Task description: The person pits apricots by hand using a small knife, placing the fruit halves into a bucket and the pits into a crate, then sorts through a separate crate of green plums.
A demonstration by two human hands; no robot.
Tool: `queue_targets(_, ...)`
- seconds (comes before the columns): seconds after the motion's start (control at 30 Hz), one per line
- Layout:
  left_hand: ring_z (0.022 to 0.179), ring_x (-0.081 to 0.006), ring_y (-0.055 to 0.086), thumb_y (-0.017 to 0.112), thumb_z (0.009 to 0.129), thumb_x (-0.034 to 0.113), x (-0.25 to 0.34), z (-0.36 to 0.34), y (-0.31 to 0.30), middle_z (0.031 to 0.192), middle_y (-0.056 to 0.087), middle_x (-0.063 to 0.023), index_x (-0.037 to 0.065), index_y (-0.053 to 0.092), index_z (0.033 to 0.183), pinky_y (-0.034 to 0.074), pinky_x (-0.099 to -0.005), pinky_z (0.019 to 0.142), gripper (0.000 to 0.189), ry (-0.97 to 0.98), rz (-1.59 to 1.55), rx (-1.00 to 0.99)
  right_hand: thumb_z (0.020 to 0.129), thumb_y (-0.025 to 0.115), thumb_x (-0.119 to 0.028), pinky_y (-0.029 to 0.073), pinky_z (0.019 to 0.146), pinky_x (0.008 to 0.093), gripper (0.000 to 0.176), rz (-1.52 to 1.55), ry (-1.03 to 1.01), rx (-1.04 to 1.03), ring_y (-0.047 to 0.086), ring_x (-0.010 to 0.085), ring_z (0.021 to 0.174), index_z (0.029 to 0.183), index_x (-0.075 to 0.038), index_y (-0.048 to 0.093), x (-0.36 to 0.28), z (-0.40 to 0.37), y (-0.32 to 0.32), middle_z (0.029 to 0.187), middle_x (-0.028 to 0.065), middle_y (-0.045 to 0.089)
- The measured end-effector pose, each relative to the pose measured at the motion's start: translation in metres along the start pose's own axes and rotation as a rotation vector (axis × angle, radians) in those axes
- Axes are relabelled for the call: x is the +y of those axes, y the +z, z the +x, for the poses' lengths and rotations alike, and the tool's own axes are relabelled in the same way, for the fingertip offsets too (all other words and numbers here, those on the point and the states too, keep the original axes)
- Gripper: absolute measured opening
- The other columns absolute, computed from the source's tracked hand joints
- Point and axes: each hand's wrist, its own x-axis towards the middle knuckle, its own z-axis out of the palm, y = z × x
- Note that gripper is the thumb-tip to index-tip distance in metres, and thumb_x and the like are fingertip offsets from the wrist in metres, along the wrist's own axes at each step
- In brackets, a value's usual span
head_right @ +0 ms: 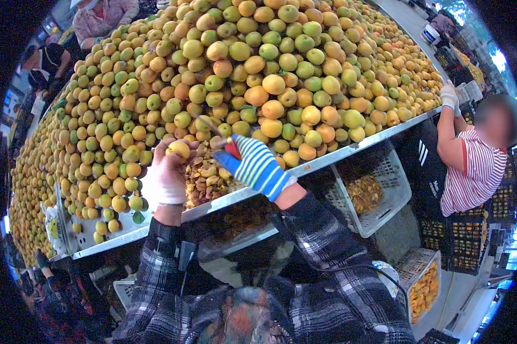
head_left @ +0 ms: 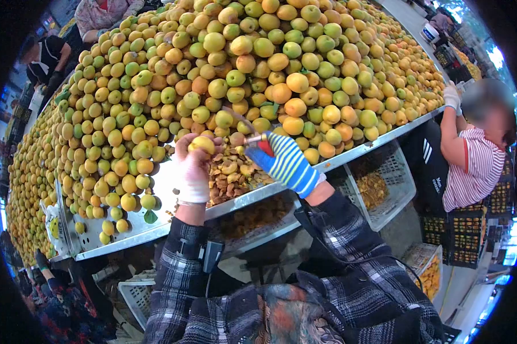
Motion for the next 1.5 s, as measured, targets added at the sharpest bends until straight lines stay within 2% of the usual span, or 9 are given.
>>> queue_targets(0.17, 0.116, -0.0249, 0.051, 0.049, 0.077, -0.011, -0.018, -0.031, 0.040, 0.122, 0.053, -0.0169, -0.001, 0.039, 0.125, 0.038, -0.0335, 0.101, 0.049, 0.308, 0.822, -0.200, 0.074, 0.068, -0.055, 0.049, 0.065, 0.0454, 0.062, -0.147, -0.037, -0.027, 0.063, 0.0390, 0.075, 0.097, 0.001, 0.059, 0.007, 0.010, 0.018, 0.079, 0.0226, 0.064)
queue_targets(0.37, 0.126, -0.0275, 0.043, 0.044, 0.077, -0.009, -0.006, -0.028, 0.036, 0.133, 0.046, -0.0223, -0.001, 0.040, 0.120, 0.031, -0.0364, 0.108, 0.044, 0.191, 0.389, -0.335, 0.078, 0.067, -0.046, 0.049, 0.063, 0.0450, 0.047, 0.130, -0.127, -0.002, 0.063, 0.0384, 0.073, 0.091, -0.001, 0.062, 0.010, 0.007, 0.024, 0.075, 0.0228, 0.063)
queue_targets(0.43, 0.127, -0.0315, 0.043, 0.048, 0.078, 0.006, 0.003, -0.028, 0.033, 0.137, 0.041, -0.0257, -0.001, 0.040, 0.120, 0.031, -0.0405, 0.108, 0.043, 0.004, -0.029, -0.332, 0.081, 0.067, -0.032, 0.049, 0.059, 0.0332, 0.031, 0.239, 0.071, -0.005, 0.062, 0.0194, 0.063, 0.088, -0.001, 0.065, 0.004, 0.006, 0.017, 0.071, 0.0151, 0.064)
queue_targets(0.53, 0.127, -0.0356, 0.042, 0.053, 0.079, 0.013, 0.005, -0.024, 0.032, 0.138, 0.039, -0.0270, 0.004, 0.042, 0.123, 0.032, -0.0437, 0.108, 0.046, -0.132, -0.399, -0.334, 0.083, 0.066, -0.025, 0.047, 0.057, 0.0299, 0.026, 0.529, 0.037, 0.045, 0.057, 0.0089, 0.065, 0.092, -0.002, 0.066, 0.009, 0.011, 0.025, 0.071, 0.0050, 0.065)
queue_targets(0.67, 0.131, -0.0347, 0.038, 0.057, 0.079, 0.016, -0.003, -0.014, 0.015, 0.141, 0.039, -0.0206, 0.007, 0.052, 0.118, 0.032, -0.0425, 0.109, 0.040, -0.250, -0.594, -0.228, 0.081, 0.066, -0.035, 0.048, 0.059, 0.0451, 0.037, -0.068, -0.121, 0.187, 0.061, 0.0407, 0.069, 0.090, 0.000, 0.059, 0.015, 0.014, 0.035, 0.074, 0.0239, 0.062)
queue_targets(0.97, 0.129, -0.0327, 0.040, 0.055, 0.086, 0.020, -0.018, -0.009, 0.008, 0.141, 0.041, -0.0201, 0.001, 0.050, 0.121, 0.031, -0.0415, 0.110, 0.040, -0.152, -0.486, -0.203, 0.077, 0.071, -0.032, 0.051, 0.072, 0.0450, 0.045, -0.147, -0.009, 0.065, 0.063, 0.0404, 0.084, 0.104, 0.000, 0.054, 0.008, 0.011, 0.050, 0.088, 0.0242, 0.065)
queue_targets(1.3, 0.095, -0.0172, 0.055, 0.049, 0.092, 0.029, -0.023, -0.016, 0.005, 0.104, 0.059, -0.0039, 0.005, 0.056, 0.112, 0.046, -0.0309, 0.079, 0.033, -0.325, -0.374, 0.016, 0.078, 0.072, -0.029, 0.052, 0.069, 0.0393, 0.036, -0.101, -0.143, -0.043, 0.067, 0.0320, 0.078, 0.097, 0.000, 0.061, 0.001, 0.010, 0.045, 0.085, 0.0186, 0.067)
queue_targets(1.4, 0.076, -0.0162, 0.057, 0.046, 0.093, 0.035, -0.027, -0.016, 0.012, 0.088, 0.061, -0.0072, 0.004, 0.057, 0.100, 0.046, -0.0298, 0.064, 0.034, -0.255, -0.225, 0.057, 0.087, 0.065, -0.022, 0.045, 0.055, 0.0228, 0.020, 0.607, 0.039, 0.180, 0.056, 0.0044, 0.064, 0.083, -0.003, 0.063, -0.020, 0.011, 0.031, 0.068, 0.0026, 0.062)
queue_targets(1.5, 0.059, -0.0145, 0.054, 0.042, 0.095, 0.046, -0.029, -0.022, 0.022, 0.071, 0.059, -0.0083, 0.004, 0.057, 0.088, 0.043, -0.0267, 0.052, 0.045, -0.165, -0.039, -0.022, 0.091, 0.060, -0.028, 0.029, 0.038, 0.0228, 0.035, 1.150, 0.192, 0.224, 0.040, 0.0044, 0.043, 0.064, -0.011, 0.048, -0.029, 0.016, 0.013, 0.052, -0.0045, 0.045)
